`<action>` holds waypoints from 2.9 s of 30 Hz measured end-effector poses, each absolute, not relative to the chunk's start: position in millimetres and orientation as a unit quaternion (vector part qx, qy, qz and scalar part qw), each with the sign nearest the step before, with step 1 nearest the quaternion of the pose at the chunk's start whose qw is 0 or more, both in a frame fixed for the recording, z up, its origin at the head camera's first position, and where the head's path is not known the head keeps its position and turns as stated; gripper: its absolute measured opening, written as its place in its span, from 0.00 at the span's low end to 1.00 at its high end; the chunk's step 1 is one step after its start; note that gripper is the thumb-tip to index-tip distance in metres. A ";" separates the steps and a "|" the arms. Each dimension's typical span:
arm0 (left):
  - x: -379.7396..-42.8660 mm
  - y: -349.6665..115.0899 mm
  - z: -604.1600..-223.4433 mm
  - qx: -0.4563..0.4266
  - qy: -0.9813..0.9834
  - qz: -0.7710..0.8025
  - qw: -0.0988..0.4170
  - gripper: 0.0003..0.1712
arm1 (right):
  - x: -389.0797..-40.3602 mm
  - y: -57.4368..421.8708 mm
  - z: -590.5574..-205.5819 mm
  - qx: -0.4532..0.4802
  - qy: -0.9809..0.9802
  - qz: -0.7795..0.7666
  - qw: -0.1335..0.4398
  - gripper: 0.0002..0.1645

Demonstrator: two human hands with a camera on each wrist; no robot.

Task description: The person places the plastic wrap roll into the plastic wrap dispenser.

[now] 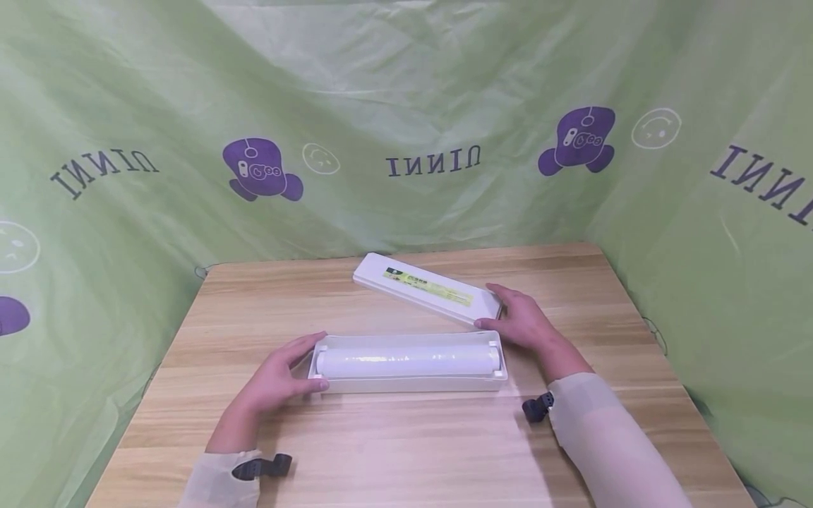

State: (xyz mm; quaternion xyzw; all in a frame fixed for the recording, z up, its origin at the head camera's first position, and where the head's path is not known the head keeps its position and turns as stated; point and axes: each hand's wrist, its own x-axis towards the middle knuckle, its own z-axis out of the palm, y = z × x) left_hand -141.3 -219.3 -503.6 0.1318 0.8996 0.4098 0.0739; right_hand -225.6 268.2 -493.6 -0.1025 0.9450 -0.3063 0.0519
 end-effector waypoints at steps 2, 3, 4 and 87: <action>-141.3 -219.3 -503.4 0.132 0.900 0.410 0.073 0.56 | -226.8 267.4 -494.6 -0.100 0.945 -0.306 0.056 0.63; -141.3 -219.3 -503.3 0.132 0.900 0.409 0.073 0.56 | -227.5 267.1 -494.9 -0.099 0.945 -0.307 0.058 0.64; -141.3 -219.3 -503.3 0.132 0.900 0.408 0.072 0.56 | -228.0 266.8 -495.1 -0.100 0.945 -0.307 0.059 0.64; -145.7 -222.5 -510.8 0.135 0.903 0.403 0.066 0.57 | -240.0 270.9 -489.4 -0.148 0.950 -0.276 0.005 0.63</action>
